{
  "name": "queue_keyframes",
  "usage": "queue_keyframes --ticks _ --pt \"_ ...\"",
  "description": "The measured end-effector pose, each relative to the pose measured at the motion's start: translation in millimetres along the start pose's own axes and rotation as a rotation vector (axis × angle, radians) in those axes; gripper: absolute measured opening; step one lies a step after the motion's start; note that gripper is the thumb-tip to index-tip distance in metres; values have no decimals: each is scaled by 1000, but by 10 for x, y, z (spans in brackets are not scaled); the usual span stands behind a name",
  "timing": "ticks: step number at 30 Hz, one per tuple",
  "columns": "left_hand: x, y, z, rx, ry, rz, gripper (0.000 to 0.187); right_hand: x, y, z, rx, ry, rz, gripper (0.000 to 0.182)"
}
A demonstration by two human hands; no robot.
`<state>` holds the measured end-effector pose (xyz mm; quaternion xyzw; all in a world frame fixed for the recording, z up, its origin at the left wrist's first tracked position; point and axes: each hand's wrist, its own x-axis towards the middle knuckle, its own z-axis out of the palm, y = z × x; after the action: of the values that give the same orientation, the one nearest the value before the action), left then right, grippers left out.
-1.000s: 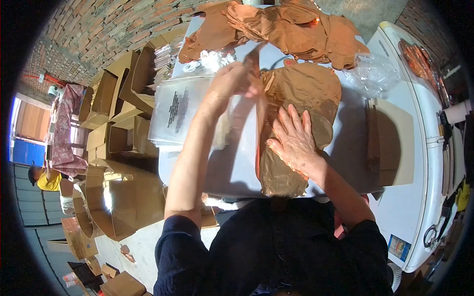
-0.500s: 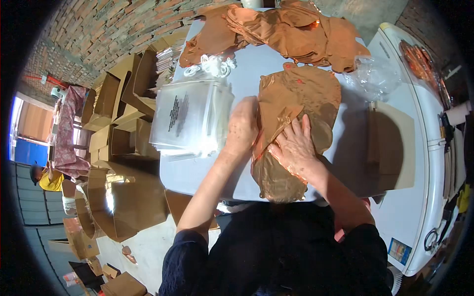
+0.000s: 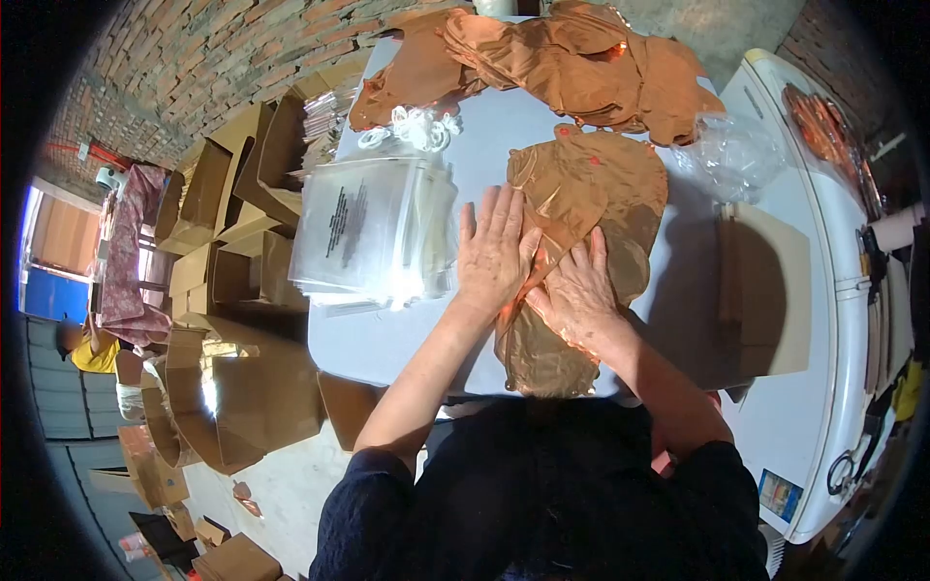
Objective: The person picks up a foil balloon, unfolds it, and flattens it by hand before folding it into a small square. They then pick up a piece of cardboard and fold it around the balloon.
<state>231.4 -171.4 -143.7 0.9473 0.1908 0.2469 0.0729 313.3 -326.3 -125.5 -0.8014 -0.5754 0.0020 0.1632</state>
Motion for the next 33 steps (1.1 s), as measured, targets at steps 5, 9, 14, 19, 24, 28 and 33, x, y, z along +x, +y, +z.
queue_keyframes --ticks 5,9,14,19,24,28,33 --pt "-9 -3 7 18 -32 2 60 8 -4 -50 -41 -110 32 80" --pt "3 10 14 46 -77 -28 63 13 -23 -118 -28 -115 36 86" --pt "7 32 10 70 -93 -43 66 2 22 -82 35 2 26 83" --pt "8 52 -15 83 -90 -41 70 118 232 -181 230 38 31 79" --pt "13 78 -56 95 -90 -33 72 427 276 -574 1110 221 448 78" --pt "15 73 -50 116 -107 -28 74 789 688 -367 848 337 483 74" --pt "23 82 -52 97 -69 -28 75 826 913 -390 140 197 503 69"
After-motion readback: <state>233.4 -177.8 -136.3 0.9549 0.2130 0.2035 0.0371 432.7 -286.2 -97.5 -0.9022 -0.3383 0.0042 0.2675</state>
